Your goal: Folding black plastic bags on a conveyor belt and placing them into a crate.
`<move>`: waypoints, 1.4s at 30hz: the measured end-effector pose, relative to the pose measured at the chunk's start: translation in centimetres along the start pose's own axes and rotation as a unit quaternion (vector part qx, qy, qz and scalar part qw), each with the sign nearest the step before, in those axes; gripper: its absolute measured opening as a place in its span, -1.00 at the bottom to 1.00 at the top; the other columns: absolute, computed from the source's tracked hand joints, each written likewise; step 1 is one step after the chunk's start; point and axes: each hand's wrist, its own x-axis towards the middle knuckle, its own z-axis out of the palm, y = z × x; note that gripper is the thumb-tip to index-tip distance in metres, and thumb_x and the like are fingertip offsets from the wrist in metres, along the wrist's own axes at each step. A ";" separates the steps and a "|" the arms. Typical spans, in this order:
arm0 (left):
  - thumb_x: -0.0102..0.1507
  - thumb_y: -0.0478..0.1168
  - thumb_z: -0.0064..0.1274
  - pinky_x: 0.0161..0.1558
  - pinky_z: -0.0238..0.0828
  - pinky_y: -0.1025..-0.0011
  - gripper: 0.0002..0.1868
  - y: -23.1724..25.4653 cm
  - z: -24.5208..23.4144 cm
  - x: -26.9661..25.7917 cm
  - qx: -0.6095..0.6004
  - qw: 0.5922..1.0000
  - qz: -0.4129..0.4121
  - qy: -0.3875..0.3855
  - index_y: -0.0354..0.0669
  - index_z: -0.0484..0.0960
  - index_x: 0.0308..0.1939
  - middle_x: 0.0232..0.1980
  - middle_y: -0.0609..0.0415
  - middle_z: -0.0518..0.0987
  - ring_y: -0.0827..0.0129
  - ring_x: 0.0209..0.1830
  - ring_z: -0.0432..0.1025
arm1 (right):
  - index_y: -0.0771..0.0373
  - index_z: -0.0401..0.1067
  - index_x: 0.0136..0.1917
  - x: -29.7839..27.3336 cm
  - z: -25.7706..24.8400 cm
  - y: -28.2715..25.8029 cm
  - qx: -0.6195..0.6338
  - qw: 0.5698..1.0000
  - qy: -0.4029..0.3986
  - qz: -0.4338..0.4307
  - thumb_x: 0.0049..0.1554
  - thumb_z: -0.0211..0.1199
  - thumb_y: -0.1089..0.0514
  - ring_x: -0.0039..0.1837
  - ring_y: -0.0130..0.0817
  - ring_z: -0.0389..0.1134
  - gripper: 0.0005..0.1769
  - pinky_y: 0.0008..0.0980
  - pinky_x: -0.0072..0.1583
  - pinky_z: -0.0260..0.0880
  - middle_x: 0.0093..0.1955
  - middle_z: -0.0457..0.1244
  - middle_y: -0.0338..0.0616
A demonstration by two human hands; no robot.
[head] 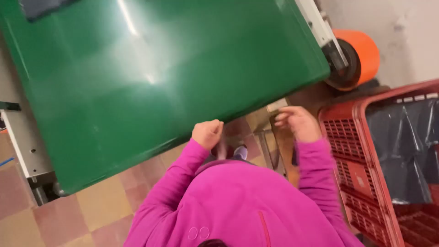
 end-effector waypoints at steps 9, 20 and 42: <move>0.29 -0.18 0.23 -0.12 0.32 0.14 -0.86 -5.3 -5.6 -3.2 0.129 0.978 0.115 -0.116 0.04 0.55 -0.20 -0.18 0.21 0.54 0.23 -0.04 0.45 | 0.22 0.25 0.17 6.1 3.3 21.9 0.099 0.937 0.320 0.098 0.30 -0.12 -0.38 -0.05 -0.14 0.40 -0.39 -0.18 -0.10 0.39 -0.06 0.30 -0.08; 0.07 0.08 0.33 0.47 -0.10 -0.24 -0.05 -5.2 -2.4 1.6 0.259 0.943 0.158 -0.136 -0.09 0.33 0.48 0.57 0.03 0.20 0.12 0.66 -0.09 | 0.23 0.21 0.27 7.0 4.7 17.4 0.144 0.913 0.371 0.092 0.21 -0.25 -0.59 0.02 -0.04 0.39 -0.12 -0.05 0.00 0.41 0.05 0.25 0.00; 0.32 -0.28 0.15 -0.17 0.42 0.39 -0.83 -7.3 -0.2 19.8 -0.254 0.960 -0.113 0.034 -0.32 0.57 -0.08 -0.29 -0.04 0.54 0.37 -0.30 0.42 | 0.41 0.13 0.60 17.3 -9.2 -1.4 -0.146 0.985 -0.040 -0.077 0.19 0.33 0.26 0.56 -0.31 0.18 -0.22 -0.32 0.56 0.12 0.54 0.18 -0.10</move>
